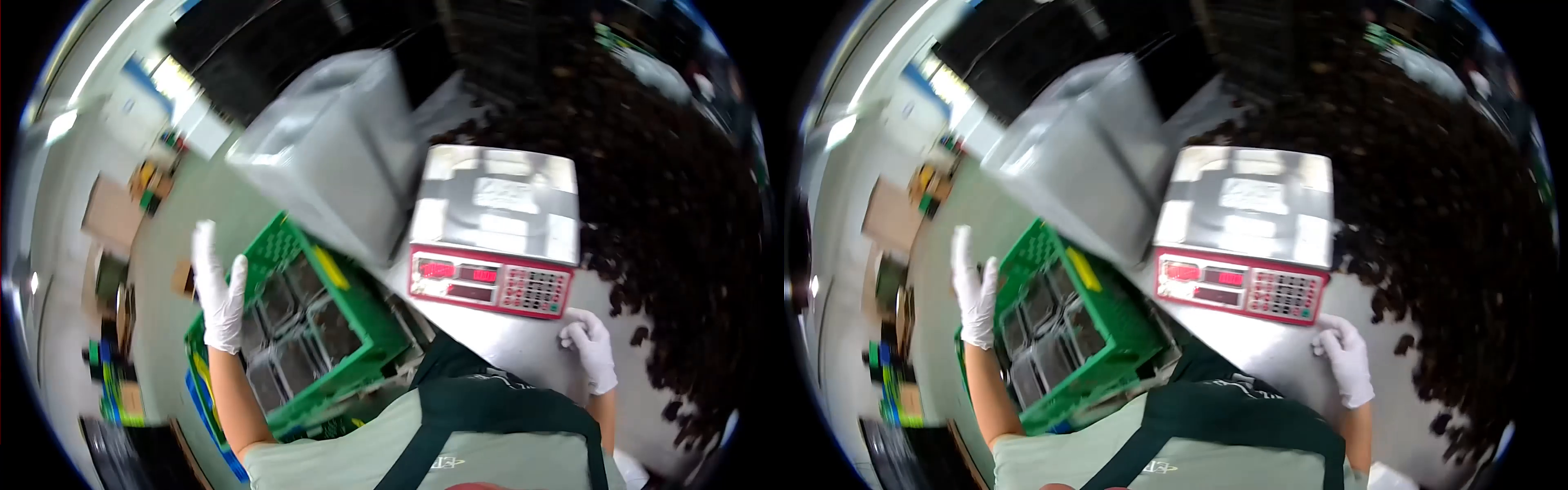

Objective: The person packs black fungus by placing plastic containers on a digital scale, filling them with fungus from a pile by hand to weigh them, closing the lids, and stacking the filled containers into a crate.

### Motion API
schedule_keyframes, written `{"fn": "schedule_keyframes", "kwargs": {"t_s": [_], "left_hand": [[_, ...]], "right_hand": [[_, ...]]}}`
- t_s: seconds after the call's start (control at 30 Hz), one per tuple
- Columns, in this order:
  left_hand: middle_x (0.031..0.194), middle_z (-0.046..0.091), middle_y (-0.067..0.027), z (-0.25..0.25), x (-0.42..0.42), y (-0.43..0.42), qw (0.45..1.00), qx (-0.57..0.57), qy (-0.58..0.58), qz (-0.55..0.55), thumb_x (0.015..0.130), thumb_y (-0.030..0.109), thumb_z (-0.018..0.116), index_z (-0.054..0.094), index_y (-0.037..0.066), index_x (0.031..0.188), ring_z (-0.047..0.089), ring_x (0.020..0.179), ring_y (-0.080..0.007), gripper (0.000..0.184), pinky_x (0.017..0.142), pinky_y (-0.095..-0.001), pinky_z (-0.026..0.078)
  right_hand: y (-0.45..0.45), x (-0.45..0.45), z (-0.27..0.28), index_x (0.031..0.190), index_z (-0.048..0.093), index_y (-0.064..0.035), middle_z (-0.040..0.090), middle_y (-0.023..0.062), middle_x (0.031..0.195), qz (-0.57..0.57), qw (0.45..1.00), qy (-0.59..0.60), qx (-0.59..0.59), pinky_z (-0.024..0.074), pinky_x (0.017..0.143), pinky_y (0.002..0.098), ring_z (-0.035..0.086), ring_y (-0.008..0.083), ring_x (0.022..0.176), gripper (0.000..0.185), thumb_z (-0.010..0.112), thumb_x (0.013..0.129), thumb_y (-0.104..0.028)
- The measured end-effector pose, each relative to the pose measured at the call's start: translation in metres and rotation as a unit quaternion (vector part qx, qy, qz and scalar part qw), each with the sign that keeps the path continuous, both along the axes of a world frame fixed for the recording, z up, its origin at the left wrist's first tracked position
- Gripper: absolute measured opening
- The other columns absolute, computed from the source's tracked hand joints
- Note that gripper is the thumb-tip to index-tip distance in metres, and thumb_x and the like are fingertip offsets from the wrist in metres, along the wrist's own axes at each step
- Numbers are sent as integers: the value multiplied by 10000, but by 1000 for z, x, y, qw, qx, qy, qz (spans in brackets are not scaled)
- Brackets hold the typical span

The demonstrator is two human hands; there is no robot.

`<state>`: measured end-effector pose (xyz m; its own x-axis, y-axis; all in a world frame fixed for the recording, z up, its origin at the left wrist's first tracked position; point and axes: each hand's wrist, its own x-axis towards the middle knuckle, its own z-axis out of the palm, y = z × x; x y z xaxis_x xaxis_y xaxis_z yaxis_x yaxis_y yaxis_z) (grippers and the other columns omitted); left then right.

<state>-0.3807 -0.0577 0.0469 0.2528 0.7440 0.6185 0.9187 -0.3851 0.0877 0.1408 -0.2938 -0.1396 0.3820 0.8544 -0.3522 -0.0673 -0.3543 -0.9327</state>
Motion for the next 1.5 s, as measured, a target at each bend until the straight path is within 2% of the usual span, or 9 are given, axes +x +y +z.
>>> {"fn": "schedule_keyframes", "kwargs": {"t_s": [0.13, 0.27, 0.37, 0.4, 0.57, 0.8, 0.83, 1.03, 1.5], "left_hand": [[1603, 413, -204, 66, 119, 42, 980, -15, 49, -191, 1044, 199, 513, 407, 30, 1567, 317, 1524, -344, 561, 1259, -449, 194], [1144, 636, -81, 59, 105, 82, 937, -221, -203, -178, 1027, 89, 593, 624, -42, 1197, 581, 1098, -178, 217, 1021, -312, 430], [874, 564, 14, 75, 50, 157, 942, -222, -63, -245, 941, -5, 671, 632, -8, 1083, 506, 774, -119, 147, 722, -264, 456], [1313, 598, -192, 80, 77, 111, 965, -209, -80, -138, 1045, 100, 570, 484, -20, 1473, 567, 1215, -300, 453, 1106, -378, 451], [1417, 571, -199, 145, 49, 110, 922, -144, 235, -273, 1001, 106, 548, 485, -85, 1435, 575, 1252, -347, 478, 1078, -443, 488], [1495, 505, -192, 59, 218, -18, 905, -298, -122, -277, 938, 409, 701, 385, 39, 1574, 508, 1338, -391, 801, 1168, -534, 393], [875, 632, -22, 12, 243, -17, 935, -49, 7, -352, 912, -28, 685, 683, -7, 1024, 565, 785, -136, 114, 729, -283, 478], [968, 677, -128, -99, 310, -11, 850, -340, 21, -402, 879, 37, 766, 697, -3, 1141, 670, 862, -247, 274, 759, -332, 550], [1425, 483, -199, -101, 279, -2, 855, -339, -105, -377, 902, -31, 639, 539, -25, 1416, 487, 1345, -320, 524, 1152, -409, 379]], "right_hand": [[-33, -10, -28, 1235, 699, -60, 745, 122, 1084, -6, 947, -320, 18, 549, 943, 378, 710, 325, 1033, 303, 647, 965, -189], [-45, -19, -55, 1156, 732, -75, 751, 105, 985, -148, 978, -124, 80, 579, 835, 352, 729, 252, 884, 233, 638, 971, -181], [-39, -18, -55, 1135, 745, -114, 761, 93, 963, -140, 965, -200, 94, 591, 808, 365, 736, 253, 840, 215, 631, 965, -181], [-38, -17, -60, 1133, 745, -135, 764, 91, 976, -126, 953, -251, 112, 592, 816, 373, 737, 265, 856, 215, 626, 965, -194], [-34, -12, -53, 1112, 754, -138, 771, 82, 956, -88, 941, -310, 100, 601, 792, 376, 748, 257, 838, 207, 635, 948, -181], [-44, 14, -51, 1381, 584, -176, 542, 93, 1464, -162, 818, -552, -18, 429, 1102, 474, 508, 305, 1336, 486, 660, 905, -238], [-49, 26, -45, 1425, 549, -175, 485, 118, 1509, -188, 820, -539, -38, 391, 1134, 492, 449, 333, 1384, 564, 691, 882, -236], [-52, 67, -34, 1582, 373, -188, 295, 190, 1645, -225, 845, -466, -131, 293, 1240, 497, 265, 375, 1528, 931, 824, 778, -322], [93, 110, -7, 1530, 469, -296, 230, 136, 1680, -28, 825, -547, -135, 437, 1090, 625, 226, 380, 1537, 834, 775, 799, -558]]}}
